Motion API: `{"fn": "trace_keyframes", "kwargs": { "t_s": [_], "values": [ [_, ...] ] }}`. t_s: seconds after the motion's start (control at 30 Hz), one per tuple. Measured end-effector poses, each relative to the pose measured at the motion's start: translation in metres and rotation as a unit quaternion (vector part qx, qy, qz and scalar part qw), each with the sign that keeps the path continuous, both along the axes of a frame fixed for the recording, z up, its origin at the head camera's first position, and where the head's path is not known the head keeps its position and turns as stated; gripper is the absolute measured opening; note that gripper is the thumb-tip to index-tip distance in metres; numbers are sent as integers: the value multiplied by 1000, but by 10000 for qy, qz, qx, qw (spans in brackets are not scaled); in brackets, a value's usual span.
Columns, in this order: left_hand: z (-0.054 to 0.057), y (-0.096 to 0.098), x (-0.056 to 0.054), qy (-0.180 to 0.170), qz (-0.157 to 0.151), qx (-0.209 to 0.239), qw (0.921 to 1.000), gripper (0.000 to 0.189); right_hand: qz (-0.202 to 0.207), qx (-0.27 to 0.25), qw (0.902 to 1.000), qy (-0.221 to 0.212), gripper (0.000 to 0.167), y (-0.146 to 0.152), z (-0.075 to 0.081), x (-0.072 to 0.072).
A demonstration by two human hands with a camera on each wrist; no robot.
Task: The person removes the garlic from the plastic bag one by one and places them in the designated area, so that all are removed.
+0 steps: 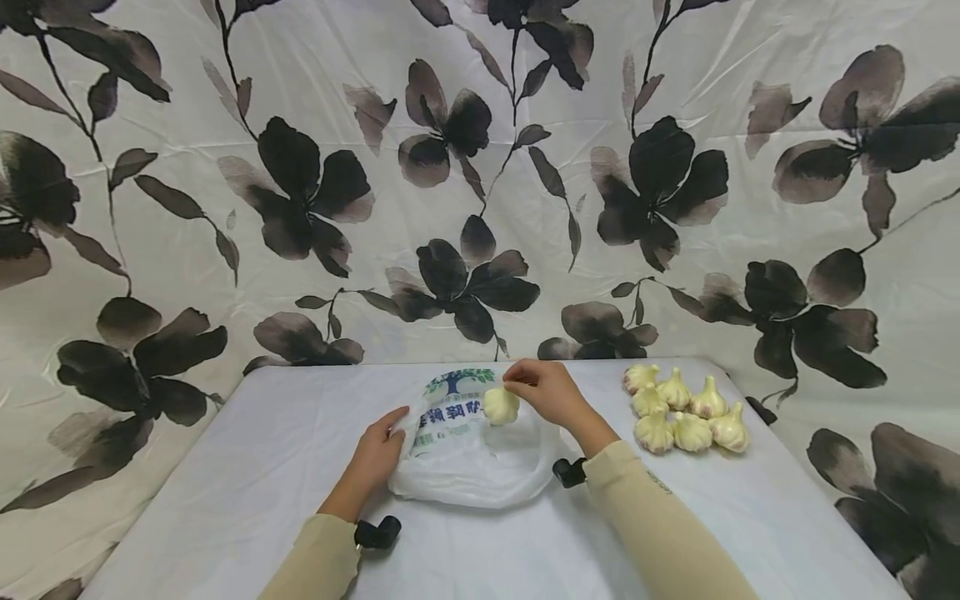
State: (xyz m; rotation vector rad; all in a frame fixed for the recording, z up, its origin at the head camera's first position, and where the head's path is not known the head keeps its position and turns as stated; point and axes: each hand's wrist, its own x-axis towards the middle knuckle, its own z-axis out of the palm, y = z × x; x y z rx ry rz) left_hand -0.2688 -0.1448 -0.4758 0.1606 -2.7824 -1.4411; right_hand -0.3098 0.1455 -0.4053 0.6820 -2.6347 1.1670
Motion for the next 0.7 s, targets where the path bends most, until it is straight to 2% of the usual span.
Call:
{"fn": "trace_keyframes", "kwargs": {
  "t_s": [0.3,0.53,0.7],
  "values": [
    [4,2,1,-12,-40,-97,9999,49,-31,-71,9999,148,15,23,10,11],
    [3,1,-2,-65,-11,-57,10000,49,-170,-24,9991,398,10,44,8,18],
    [3,1,-3,-74,11,-60,10000,49,-285,29,9988,391,11,62,8,26]
  ]
}}
